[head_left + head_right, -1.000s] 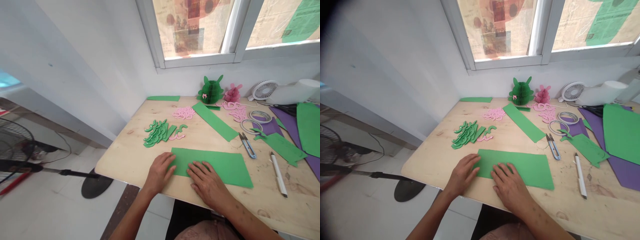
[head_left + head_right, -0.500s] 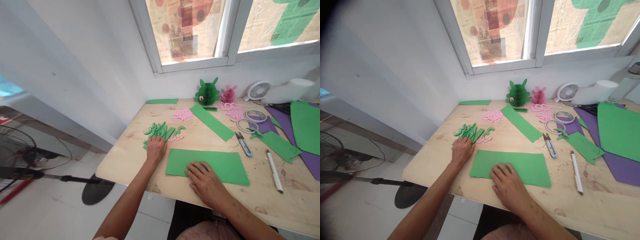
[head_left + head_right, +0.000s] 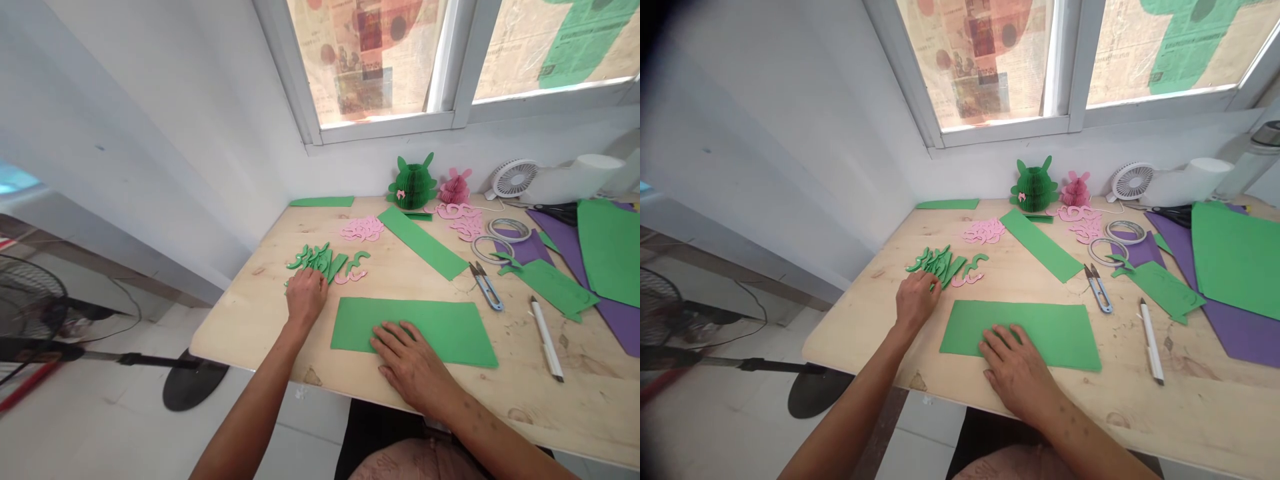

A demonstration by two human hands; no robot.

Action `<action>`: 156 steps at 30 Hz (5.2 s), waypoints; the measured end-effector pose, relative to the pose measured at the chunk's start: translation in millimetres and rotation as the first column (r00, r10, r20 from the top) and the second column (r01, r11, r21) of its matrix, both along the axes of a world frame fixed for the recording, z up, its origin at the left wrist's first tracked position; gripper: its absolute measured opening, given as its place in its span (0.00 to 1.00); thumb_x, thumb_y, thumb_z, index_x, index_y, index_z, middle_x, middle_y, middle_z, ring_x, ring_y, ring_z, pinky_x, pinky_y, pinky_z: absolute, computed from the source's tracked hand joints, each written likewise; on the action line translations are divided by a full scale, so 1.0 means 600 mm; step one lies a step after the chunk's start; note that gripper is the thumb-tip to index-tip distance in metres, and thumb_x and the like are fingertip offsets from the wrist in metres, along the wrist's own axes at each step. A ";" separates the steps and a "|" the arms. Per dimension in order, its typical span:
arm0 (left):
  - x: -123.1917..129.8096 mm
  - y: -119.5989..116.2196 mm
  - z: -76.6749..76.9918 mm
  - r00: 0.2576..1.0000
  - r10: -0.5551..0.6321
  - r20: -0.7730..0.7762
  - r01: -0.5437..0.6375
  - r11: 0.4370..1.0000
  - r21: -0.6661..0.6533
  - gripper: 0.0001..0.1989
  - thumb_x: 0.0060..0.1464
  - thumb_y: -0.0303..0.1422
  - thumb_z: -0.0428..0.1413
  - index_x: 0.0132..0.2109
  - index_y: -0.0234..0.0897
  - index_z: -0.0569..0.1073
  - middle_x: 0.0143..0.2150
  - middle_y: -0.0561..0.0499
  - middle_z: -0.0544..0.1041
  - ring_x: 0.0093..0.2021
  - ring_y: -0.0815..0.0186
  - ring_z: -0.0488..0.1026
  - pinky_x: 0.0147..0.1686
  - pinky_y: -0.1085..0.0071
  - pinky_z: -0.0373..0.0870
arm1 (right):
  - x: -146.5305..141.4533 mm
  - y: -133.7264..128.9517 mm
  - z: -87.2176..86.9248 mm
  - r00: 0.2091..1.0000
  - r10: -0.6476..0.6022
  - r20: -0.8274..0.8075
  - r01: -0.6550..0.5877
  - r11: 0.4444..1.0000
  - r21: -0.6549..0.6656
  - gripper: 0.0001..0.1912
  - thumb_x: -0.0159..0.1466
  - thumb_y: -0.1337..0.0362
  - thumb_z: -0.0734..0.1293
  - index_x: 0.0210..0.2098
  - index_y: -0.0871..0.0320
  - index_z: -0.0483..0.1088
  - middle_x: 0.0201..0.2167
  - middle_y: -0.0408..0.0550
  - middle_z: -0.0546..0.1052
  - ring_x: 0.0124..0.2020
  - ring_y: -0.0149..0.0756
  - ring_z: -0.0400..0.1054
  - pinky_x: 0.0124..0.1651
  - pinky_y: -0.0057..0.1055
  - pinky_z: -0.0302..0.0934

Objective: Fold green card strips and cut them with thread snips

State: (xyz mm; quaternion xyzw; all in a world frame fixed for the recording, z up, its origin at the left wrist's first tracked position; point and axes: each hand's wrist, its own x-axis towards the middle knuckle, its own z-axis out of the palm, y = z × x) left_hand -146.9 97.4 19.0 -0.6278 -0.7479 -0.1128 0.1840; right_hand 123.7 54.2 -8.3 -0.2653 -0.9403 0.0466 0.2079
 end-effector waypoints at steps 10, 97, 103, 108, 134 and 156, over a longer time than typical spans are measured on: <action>0.009 0.024 0.018 0.996 -0.085 0.003 0.085 0.988 -0.127 0.08 0.56 0.35 0.52 0.37 0.37 0.73 0.36 0.42 0.77 0.42 0.51 0.73 0.41 0.60 0.63 | -0.002 0.002 0.002 1.000 0.004 0.002 -0.004 1.000 -0.014 0.18 0.67 0.61 0.62 0.56 0.57 0.67 0.58 0.51 0.71 0.59 0.45 0.60 0.60 0.48 0.51; 0.135 -0.160 -0.024 0.927 -0.063 0.370 0.080 0.996 -0.031 0.23 0.60 0.28 0.48 0.62 0.40 0.60 0.36 0.51 0.79 0.33 0.65 0.76 0.35 0.71 0.67 | 0.001 0.006 0.020 0.999 0.025 0.039 -0.022 0.997 -0.079 0.18 0.68 0.64 0.60 0.56 0.60 0.67 0.59 0.51 0.69 0.60 0.46 0.59 0.62 0.50 0.48; 0.127 -0.153 -0.026 0.956 -0.112 0.270 0.134 0.989 -0.064 0.23 0.62 0.26 0.45 0.63 0.42 0.62 0.36 0.52 0.78 0.32 0.67 0.74 0.34 0.71 0.65 | 0.000 0.004 0.020 0.998 0.029 0.048 -0.025 0.996 -0.083 0.18 0.68 0.64 0.60 0.56 0.60 0.67 0.59 0.51 0.69 0.60 0.46 0.59 0.62 0.50 0.49; 0.125 -0.150 -0.022 0.964 -0.125 0.237 0.160 0.978 -0.135 0.17 0.62 0.27 0.46 0.54 0.43 0.72 0.32 0.52 0.76 0.31 0.66 0.73 0.34 0.70 0.64 | 0.001 0.004 0.021 0.998 0.030 0.047 -0.027 0.998 -0.064 0.18 0.68 0.64 0.61 0.56 0.59 0.67 0.59 0.52 0.69 0.61 0.45 0.59 0.62 0.49 0.49; 0.133 -0.139 -0.015 0.947 -0.217 0.236 0.253 0.959 -0.132 0.13 0.61 0.28 0.49 0.49 0.38 0.75 0.32 0.48 0.75 0.35 0.62 0.73 0.36 0.65 0.63 | 0.000 0.006 0.030 0.995 0.049 0.083 -0.044 0.997 -0.060 0.20 0.66 0.65 0.63 0.57 0.60 0.66 0.58 0.54 0.70 0.61 0.46 0.59 0.62 0.51 0.50; 0.128 -0.139 -0.016 0.940 -0.224 0.258 0.269 0.951 -0.154 0.14 0.60 0.27 0.49 0.50 0.39 0.74 0.33 0.48 0.76 0.35 0.63 0.73 0.37 0.66 0.64 | 0.000 0.006 0.036 0.989 0.057 0.134 -0.054 0.998 -0.029 0.19 0.66 0.66 0.63 0.56 0.52 0.69 0.59 0.55 0.69 0.60 0.49 0.60 0.60 0.51 0.50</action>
